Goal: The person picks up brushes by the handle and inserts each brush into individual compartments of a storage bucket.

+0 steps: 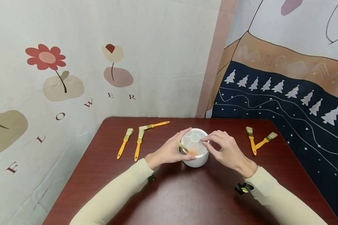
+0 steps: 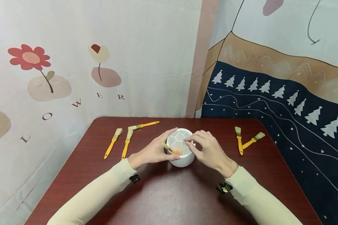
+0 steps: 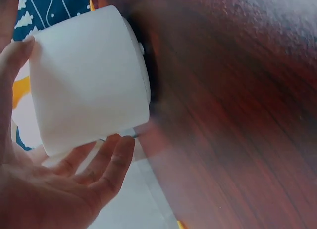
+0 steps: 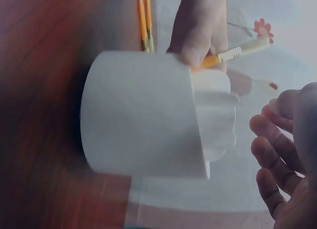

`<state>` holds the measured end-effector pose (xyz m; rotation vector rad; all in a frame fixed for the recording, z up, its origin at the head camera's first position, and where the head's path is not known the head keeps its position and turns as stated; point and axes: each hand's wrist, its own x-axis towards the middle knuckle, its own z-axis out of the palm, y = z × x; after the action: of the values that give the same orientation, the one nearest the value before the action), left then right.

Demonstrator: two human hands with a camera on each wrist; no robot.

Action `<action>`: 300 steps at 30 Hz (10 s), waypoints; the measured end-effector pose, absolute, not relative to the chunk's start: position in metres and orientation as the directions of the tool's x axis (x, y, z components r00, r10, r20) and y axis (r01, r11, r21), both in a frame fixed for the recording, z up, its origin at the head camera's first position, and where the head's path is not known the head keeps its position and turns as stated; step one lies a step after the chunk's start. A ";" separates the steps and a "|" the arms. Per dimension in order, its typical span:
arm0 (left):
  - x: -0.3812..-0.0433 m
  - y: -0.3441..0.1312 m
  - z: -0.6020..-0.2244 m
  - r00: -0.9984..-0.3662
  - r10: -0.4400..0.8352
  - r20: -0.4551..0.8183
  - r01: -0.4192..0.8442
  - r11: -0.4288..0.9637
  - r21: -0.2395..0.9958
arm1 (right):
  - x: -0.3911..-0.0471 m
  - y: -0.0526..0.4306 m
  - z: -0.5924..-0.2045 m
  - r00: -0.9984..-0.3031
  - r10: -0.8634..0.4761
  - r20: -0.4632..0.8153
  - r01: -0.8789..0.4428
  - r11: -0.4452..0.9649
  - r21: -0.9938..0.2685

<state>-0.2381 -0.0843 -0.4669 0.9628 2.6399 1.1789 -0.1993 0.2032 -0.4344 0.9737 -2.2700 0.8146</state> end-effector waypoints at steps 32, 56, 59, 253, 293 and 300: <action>-0.247 -0.092 -0.467 -0.767 0.630 0.122 0.480 0.436 0.761 | -0.232 0.281 -0.469 -0.785 -0.215 0.581 -0.515 0.748 -0.419; -0.189 -0.073 -0.481 -0.951 0.258 0.172 0.301 0.637 0.710 | -0.245 0.331 -0.480 -0.874 -0.137 0.466 -0.358 0.830 -0.427; -0.187 -0.069 -0.482 -0.951 0.237 0.198 0.306 0.637 0.707 | -0.247 0.336 -0.480 -0.893 -0.119 0.434 -0.322 0.843 -0.431; -0.195 -0.073 -0.475 -0.961 0.257 0.106 0.230 0.518 0.824 | -0.205 0.218 -0.389 -0.960 -0.105 0.259 -0.280 0.362 -0.889; -0.195 -0.077 -0.474 -0.947 0.309 0.090 0.236 0.477 0.847 | -0.197 0.183 -0.407 -0.889 -0.222 0.401 -0.459 0.416 -0.785; -0.194 -0.077 -0.473 -0.944 0.315 0.096 0.246 0.480 0.842 | -0.196 0.181 -0.412 -0.860 -0.257 0.441 -0.510 0.425 -0.747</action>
<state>-0.1941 -0.0766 -0.4734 0.5014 2.6399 1.4846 -0.1963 0.1809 -0.4118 0.6682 -2.4218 1.4063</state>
